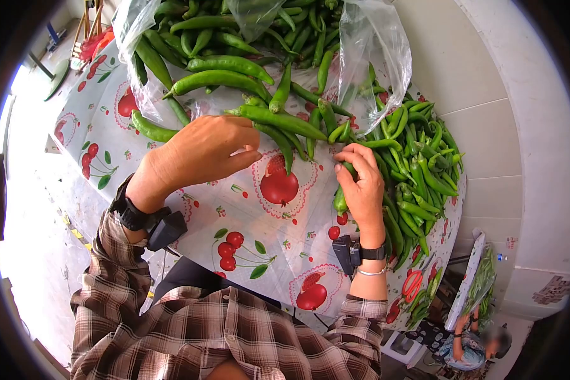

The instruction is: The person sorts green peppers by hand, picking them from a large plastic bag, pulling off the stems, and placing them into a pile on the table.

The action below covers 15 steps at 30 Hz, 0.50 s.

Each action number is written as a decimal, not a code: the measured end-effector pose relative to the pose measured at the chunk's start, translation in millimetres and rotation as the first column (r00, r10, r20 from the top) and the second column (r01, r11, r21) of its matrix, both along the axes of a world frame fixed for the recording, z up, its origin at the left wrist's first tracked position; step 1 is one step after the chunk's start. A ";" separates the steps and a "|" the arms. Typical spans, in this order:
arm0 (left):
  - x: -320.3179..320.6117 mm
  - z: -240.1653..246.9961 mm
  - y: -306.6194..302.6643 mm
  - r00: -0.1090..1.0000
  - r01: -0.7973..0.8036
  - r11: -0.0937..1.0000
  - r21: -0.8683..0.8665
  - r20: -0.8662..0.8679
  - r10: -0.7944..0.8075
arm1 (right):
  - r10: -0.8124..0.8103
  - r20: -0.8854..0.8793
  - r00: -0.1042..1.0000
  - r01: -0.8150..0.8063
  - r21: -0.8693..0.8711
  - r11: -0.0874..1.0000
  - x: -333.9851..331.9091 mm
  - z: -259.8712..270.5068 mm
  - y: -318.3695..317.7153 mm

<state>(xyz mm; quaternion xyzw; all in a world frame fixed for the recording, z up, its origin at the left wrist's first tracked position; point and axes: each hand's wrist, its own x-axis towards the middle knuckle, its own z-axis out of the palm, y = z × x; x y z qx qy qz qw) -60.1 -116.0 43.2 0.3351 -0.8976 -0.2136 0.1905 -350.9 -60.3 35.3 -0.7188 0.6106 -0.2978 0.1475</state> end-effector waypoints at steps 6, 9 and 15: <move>1.3 5.9 5.2 1.000 0.006 1.000 0.001 -0.005 -0.006 | 0.010 -0.006 1.000 -0.010 -0.005 1.000 -0.1 0.3 -0.3; 1.2 6.7 8.2 1.000 -0.004 1.000 0.018 -0.011 0.005 | 0.013 -0.006 1.000 -0.013 -0.005 1.000 1.1 1.8 0.1; 0.4 4.2 8.2 1.000 -0.006 1.000 0.013 0.018 0.006 | -0.012 0.033 0.999 0.011 0.033 0.999 1.4 0.1 -0.1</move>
